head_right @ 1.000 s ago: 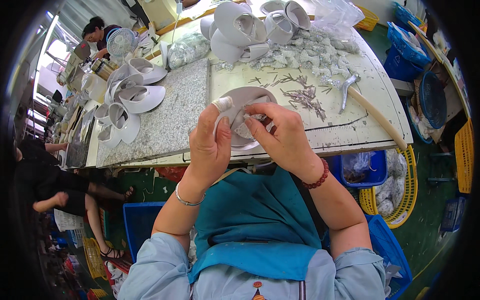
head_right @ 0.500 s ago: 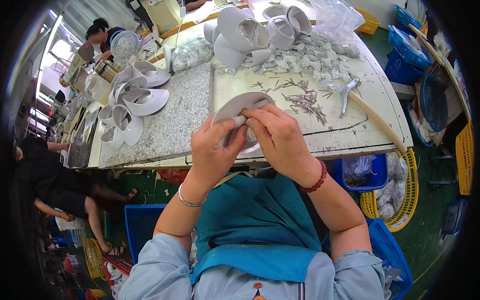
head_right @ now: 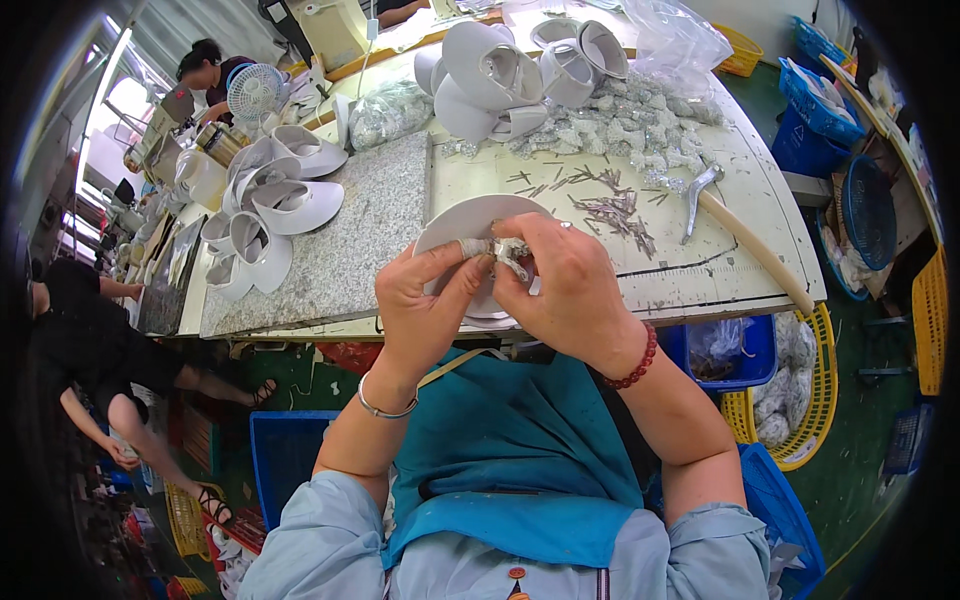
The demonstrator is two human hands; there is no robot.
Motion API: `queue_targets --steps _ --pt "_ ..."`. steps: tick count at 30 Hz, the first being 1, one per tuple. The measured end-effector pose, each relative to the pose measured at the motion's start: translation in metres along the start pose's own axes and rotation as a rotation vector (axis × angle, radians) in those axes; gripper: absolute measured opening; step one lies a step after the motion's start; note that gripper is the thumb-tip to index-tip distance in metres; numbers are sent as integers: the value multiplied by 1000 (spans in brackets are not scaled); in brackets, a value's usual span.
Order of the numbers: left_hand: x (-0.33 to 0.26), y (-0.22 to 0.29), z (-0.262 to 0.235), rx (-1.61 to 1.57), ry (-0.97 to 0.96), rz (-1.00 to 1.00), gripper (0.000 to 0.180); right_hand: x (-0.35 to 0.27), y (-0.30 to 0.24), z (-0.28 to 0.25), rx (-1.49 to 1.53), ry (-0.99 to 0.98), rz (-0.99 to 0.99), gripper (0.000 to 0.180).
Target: The person attaches decorative rhinestones to shoe uppers by hand and hammers the assembled pieces flat with a hammer.
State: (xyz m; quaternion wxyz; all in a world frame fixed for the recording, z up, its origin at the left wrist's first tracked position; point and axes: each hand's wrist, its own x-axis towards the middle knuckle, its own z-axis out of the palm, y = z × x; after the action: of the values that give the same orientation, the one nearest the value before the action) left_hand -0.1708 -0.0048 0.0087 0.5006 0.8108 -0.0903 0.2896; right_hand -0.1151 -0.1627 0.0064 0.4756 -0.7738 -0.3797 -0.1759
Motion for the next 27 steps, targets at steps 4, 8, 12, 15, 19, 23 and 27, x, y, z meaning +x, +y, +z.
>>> queue_targets --steps 4,8,12,15,19,23,27 --pt "-1 -1 2 4 17 7 16 -3 5 5 -4 71 -47 24" --pt "-1 -6 -1 -61 16 -47 14 1 9 6 -71 51 -110 20" --pt "2 -2 -1 -7 -22 -93 31 0 13 11 -71 97 -125 17" --pt "4 2 10 -196 153 -83 41 -1 18 15 -92 120 -152 16" --pt "-4 -7 2 -569 27 -397 34 0 18 14 -123 174 -183 18" --pt "-12 -11 4 -664 13 -463 23 -2 17 17 -124 195 -200 19" --pt "-13 -13 7 -633 30 -476 18 -5 15 21 -208 207 -281 19"
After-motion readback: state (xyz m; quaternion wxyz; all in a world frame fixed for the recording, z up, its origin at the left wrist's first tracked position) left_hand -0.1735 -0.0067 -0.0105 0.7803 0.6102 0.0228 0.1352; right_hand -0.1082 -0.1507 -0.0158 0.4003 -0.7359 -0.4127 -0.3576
